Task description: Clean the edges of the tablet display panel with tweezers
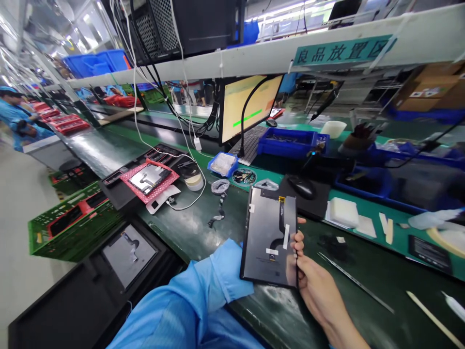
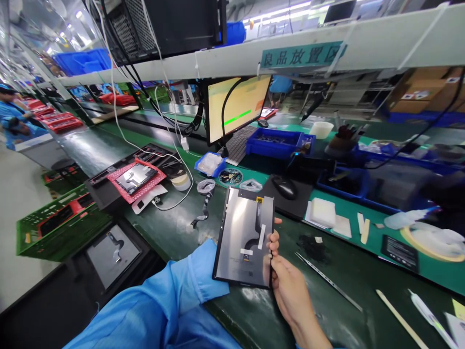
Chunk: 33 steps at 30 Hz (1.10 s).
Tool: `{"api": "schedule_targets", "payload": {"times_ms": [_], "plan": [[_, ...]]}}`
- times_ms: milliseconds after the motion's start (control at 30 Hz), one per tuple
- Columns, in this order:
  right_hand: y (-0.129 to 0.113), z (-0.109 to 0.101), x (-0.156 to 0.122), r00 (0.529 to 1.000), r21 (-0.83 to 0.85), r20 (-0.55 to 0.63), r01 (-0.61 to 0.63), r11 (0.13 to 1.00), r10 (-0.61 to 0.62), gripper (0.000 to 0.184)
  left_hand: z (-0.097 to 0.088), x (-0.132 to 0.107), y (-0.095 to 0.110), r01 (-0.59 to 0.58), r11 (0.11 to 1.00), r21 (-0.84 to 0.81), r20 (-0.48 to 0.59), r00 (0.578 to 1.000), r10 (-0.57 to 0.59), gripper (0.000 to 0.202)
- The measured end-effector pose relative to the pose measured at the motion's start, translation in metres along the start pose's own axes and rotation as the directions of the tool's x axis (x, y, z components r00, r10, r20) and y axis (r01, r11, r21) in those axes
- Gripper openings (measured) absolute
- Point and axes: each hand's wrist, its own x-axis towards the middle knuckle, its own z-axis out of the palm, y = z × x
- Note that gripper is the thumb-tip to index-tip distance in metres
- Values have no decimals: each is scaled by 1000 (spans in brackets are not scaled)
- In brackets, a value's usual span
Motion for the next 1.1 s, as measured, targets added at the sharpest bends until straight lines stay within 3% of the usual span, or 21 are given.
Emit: {"api": "schedule_targets", "payload": {"times_ms": [167, 300, 633, 900, 1100], "plan": [[1, 0, 1, 1000, 1, 10, 13, 1000, -13, 31, 4, 1, -1, -8, 998, 67, -31, 999, 10, 38], [2, -2, 4, 1000, 18, -10, 12, 1000, -12, 31, 4, 0, -2, -28, 1000, 2, -46, 999, 28, 41], [-1, 3, 0, 999, 8, -29, 24, 1000, -24, 31, -10, 3, -1, 25, 999, -34, 83, 996, -22, 37], [1, 2, 1, 998, 25, -37, 51, 998, -50, 31, -3, 1, -3, 0, 999, -43, -6, 1000, 0, 43], [0, 1, 1, 1000, 5, -5, 26, 1000, -26, 31, -7, 3, -2, 14, 999, -30, 22, 1000, -13, 42]]}}
